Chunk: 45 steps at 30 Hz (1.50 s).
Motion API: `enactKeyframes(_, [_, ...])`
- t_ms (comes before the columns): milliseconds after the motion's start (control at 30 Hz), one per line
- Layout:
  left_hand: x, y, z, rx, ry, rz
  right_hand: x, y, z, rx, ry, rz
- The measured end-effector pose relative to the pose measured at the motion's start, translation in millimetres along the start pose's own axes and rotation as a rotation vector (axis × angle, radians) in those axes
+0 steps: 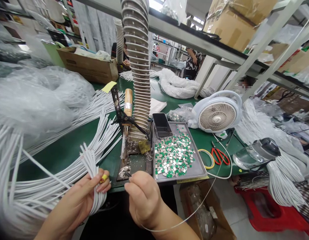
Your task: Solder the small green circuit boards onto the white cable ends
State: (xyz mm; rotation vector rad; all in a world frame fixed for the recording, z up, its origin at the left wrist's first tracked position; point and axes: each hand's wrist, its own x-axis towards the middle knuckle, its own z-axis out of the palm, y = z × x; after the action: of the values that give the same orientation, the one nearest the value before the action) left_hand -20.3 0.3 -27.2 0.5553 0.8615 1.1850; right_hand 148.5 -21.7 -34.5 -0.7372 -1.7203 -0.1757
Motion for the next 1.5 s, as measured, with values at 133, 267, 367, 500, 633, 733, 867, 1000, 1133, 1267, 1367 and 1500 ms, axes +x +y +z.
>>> enactKeyframes(133, [-0.3, -0.4, -0.5, -0.001, -0.006, -0.004, 6.1, -5.3, -1.1, 0.038, -0.037, 0.052])
enactKeyframes(267, [0.1, -1.2, -1.2, 0.002, -0.019, -0.008, 19.4, -11.3, -1.5, 0.053, 0.009, 0.192])
enactKeyframes(367, [0.0, -2.0, -2.4, 0.015, -0.019, -0.012, 25.2, -11.2, -1.9, 0.068, 0.052, 0.268])
enactKeyframes(500, [-0.2, -2.8, -4.0, 0.024, -0.014, -0.018, 21.3, -6.4, -1.3, 0.078, 0.061, 0.343])
enactKeyframes(633, [0.1, -3.1, -5.1, 0.029, -0.015, -0.019, 13.4, -2.9, 1.7, 0.032, 0.029, 0.388])
enactKeyframes(733, [0.5, -3.3, -6.3, 0.025, -0.022, -0.033, 12.3, -2.2, 5.8, 0.021, 0.021, 0.403])
enactKeyframes(867, [0.8, -3.2, -7.2, 0.027, -0.018, -0.024, 16.5, -1.2, 12.4, 0.032, 0.057, 0.374])
enactKeyframes(1000, [1.8, -2.9, -6.1, 0.042, -0.011, -0.008, 19.8, -0.1, 17.2, 0.026, 0.090, 0.314])
enactKeyframes(1133, [0.6, -2.9, -4.6, 0.040, -0.016, 0.000, 20.1, -0.2, 17.7, 0.006, 0.092, 0.305])
enactKeyframes(1267, [-2.3, -1.5, -1.5, 0.042, -0.006, 0.006, 20.8, 0.6, 15.7, -0.037, 0.112, 0.292])
enactKeyframes(1367, [-3.5, 0.0, 1.0, 0.044, 0.007, 0.006, 22.4, 1.4, 14.6, -0.058, 0.120, 0.277])
enactKeyframes(1500, [-3.3, -0.1, 0.5, 0.033, -0.003, 0.001, 24.9, 0.6, 13.6, -0.059, 0.122, 0.251])
